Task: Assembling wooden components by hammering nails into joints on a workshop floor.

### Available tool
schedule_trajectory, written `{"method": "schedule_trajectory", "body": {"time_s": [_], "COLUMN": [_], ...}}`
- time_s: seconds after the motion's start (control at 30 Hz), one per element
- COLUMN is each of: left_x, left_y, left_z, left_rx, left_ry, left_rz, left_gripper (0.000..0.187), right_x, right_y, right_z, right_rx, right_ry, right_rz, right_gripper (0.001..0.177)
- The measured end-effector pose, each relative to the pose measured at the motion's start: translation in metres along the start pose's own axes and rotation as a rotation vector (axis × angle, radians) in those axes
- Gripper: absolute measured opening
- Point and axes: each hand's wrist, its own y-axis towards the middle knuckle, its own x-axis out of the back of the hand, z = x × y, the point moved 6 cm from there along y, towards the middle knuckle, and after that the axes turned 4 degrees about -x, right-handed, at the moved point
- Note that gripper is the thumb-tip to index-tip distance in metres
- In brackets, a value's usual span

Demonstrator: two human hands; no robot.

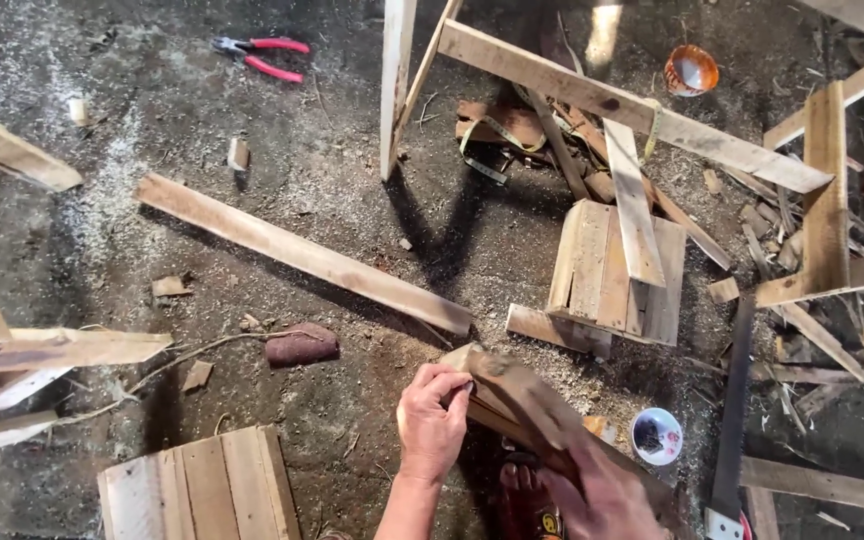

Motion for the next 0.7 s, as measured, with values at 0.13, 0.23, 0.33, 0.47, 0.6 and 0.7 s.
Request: {"method": "schedule_trajectory", "body": {"time_s": [0.13, 0.23, 0.33, 0.47, 0.6, 0.7], "left_x": [-0.001, 0.004, 0.007, 0.006, 0.002, 0.001], "left_y": [0.002, 0.001, 0.001, 0.001, -0.003, -0.003], "left_z": [0.002, -0.002, -0.003, 0.002, 0.013, 0.015], "left_rx": [-0.008, 0.018, 0.139, 0.108, 0.045, 0.049], "left_ry": [0.027, -0.003, -0.052, -0.107, -0.016, -0.094], "left_rz": [0.013, 0.028, 0.123, 0.179, 0.212, 0.176], "left_gripper": [0.008, 0.010, 0.021, 0.054, 0.049, 0.043], "right_x": [-0.014, -0.004, -0.001, -0.016, -0.018, -0.011], "right_y": [0.018, 0.010, 0.003, 0.016, 0.014, 0.009], "right_z": [-0.025, -0.024, -0.017, -0.052, -0.047, -0.031], "right_rx": [-0.030, -0.122, 0.004, -0.111, -0.228, 0.064], "right_ry": [-0.022, -0.001, -0.008, 0.054, 0.020, 0.015], "right_rz": [-0.005, 0.009, -0.024, -0.131, 0.001, -0.088], "right_gripper": [0.082, 0.077, 0.080, 0.073, 0.074, 0.079]}}
